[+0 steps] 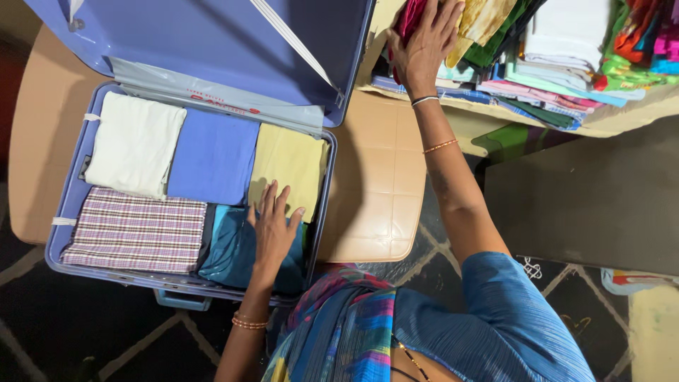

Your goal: The person packs folded clothes into a blue suitcase. They retrieve various garments from a nearby shelf, fold them, and place them neatly into the suitcase, arranging them in rows.

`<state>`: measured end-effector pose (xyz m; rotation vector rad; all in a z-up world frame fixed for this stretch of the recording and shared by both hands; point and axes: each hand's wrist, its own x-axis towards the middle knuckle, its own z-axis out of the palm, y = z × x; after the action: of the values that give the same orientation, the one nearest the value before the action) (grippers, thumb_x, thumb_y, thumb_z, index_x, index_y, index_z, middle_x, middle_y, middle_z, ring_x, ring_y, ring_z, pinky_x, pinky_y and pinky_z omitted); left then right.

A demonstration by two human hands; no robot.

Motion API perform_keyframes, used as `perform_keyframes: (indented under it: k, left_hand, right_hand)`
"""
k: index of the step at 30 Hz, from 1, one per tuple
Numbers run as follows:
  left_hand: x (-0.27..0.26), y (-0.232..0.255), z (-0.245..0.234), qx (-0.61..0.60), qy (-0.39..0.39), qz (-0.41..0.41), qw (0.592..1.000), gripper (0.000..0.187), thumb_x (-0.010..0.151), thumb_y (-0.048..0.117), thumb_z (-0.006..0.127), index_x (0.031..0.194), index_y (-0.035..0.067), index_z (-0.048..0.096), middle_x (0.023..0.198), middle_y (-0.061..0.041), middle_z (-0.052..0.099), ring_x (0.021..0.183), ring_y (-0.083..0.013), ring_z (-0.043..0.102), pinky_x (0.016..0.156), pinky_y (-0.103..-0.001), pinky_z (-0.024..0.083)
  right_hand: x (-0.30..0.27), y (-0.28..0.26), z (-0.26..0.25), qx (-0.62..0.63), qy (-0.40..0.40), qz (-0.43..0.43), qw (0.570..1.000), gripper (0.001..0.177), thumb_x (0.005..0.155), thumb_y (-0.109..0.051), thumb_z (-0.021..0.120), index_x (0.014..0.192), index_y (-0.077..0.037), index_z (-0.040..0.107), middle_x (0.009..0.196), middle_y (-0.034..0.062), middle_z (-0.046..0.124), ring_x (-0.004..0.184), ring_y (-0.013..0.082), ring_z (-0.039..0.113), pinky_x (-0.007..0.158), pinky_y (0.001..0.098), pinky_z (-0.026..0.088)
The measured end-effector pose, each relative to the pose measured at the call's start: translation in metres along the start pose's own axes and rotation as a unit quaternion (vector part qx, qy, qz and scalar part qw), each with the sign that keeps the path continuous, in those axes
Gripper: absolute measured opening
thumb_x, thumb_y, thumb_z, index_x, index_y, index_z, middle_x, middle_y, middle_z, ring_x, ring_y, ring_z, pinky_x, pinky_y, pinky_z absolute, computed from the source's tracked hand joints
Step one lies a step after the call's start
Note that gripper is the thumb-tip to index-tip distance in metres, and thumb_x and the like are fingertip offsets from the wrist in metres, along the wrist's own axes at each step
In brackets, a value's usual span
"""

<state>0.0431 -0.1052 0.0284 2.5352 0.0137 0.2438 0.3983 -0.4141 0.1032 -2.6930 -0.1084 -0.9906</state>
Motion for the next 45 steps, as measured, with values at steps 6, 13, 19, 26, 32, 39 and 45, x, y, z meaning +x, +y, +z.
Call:
perform_keyframes:
  k: [6,13,19,26,32,39,45]
  left_hand:
    - [0.005,0.007,0.042,0.052,0.000,-0.006,0.999,0.067,0.097,0.047,0.062,0.149,0.008,0.048,0.164,-0.015,0.035,0.154,-0.0297,0.026,0.117,-0.059,0.018]
    - [0.002,0.009,0.052,0.078,0.023,-0.003,0.997,0.065,0.096,0.041,0.063,0.148,0.006,0.049,0.164,-0.014,0.036,0.155,-0.0276,0.027,0.121,-0.058,0.015]
    - [0.004,0.011,0.051,0.075,0.021,-0.009,0.997,0.063,0.094,0.038,0.066,0.145,0.006,0.051,0.163,-0.014,0.037,0.154,-0.0275,0.028,0.121,-0.057,0.014]
    - [0.003,0.009,0.052,0.070,0.019,-0.011,0.997,0.063,0.093,0.039,0.066,0.145,0.006,0.051,0.163,-0.014,0.037,0.153,-0.0273,0.028,0.121,-0.057,0.013]
    - [0.004,0.011,0.053,0.075,0.014,-0.013,0.997,0.063,0.093,0.039,0.065,0.145,0.006,0.050,0.163,-0.014,0.038,0.154,-0.0278,0.028,0.120,-0.058,0.013]
    - [0.005,0.011,0.055,0.085,0.015,-0.009,0.996,0.062,0.095,0.039,0.065,0.145,0.006,0.049,0.162,-0.014,0.039,0.154,-0.0280,0.028,0.121,-0.059,0.013]
    - [0.005,0.010,0.055,0.087,0.012,-0.013,0.996,0.062,0.094,0.039,0.065,0.145,0.006,0.050,0.161,-0.014,0.040,0.154,-0.0280,0.028,0.120,-0.059,0.013]
  right_hand:
    - [0.004,0.015,-0.007,0.016,-0.017,-0.026,0.999,0.110,0.093,-0.052,0.088,0.169,-0.016,0.016,0.172,0.0208,0.005,0.158,0.0439,0.001,0.126,0.0625,0.013]
    - [0.006,0.021,-0.013,0.061,0.027,-0.025,0.997,0.129,0.087,-0.037,0.093,0.169,-0.019,-0.004,0.174,0.0167,-0.005,0.161,0.0379,0.013,0.124,0.0606,0.020]
    - [0.021,0.008,-0.015,0.092,-0.034,0.093,0.991,0.129,0.080,-0.031,0.094,0.166,-0.012,-0.001,0.154,0.0169,0.041,0.139,0.0369,0.047,0.115,0.0562,0.033]
    - [0.044,0.096,0.009,0.263,0.136,0.128,0.946,0.049,0.086,-0.015,0.087,0.131,-0.011,0.067,0.109,0.0056,0.083,0.095,0.0228,0.083,0.090,0.0336,0.062]
    - [0.014,0.129,-0.021,0.271,0.161,0.227,0.921,0.043,0.089,-0.013,0.081,0.128,-0.007,0.065,0.124,0.0125,0.072,0.113,0.0273,0.071,0.107,0.0406,0.054]
    - [0.010,0.106,-0.015,0.012,0.177,0.190,0.966,0.073,0.070,-0.013,0.090,0.135,-0.018,0.059,0.164,0.0105,0.022,0.147,0.0417,0.028,0.112,0.0629,0.037]
    - [0.020,0.109,-0.007,0.039,0.204,0.170,0.963,0.080,0.066,-0.008,0.089,0.139,-0.021,0.058,0.166,0.0169,0.012,0.145,0.0474,0.028,0.117,0.0595,0.037]
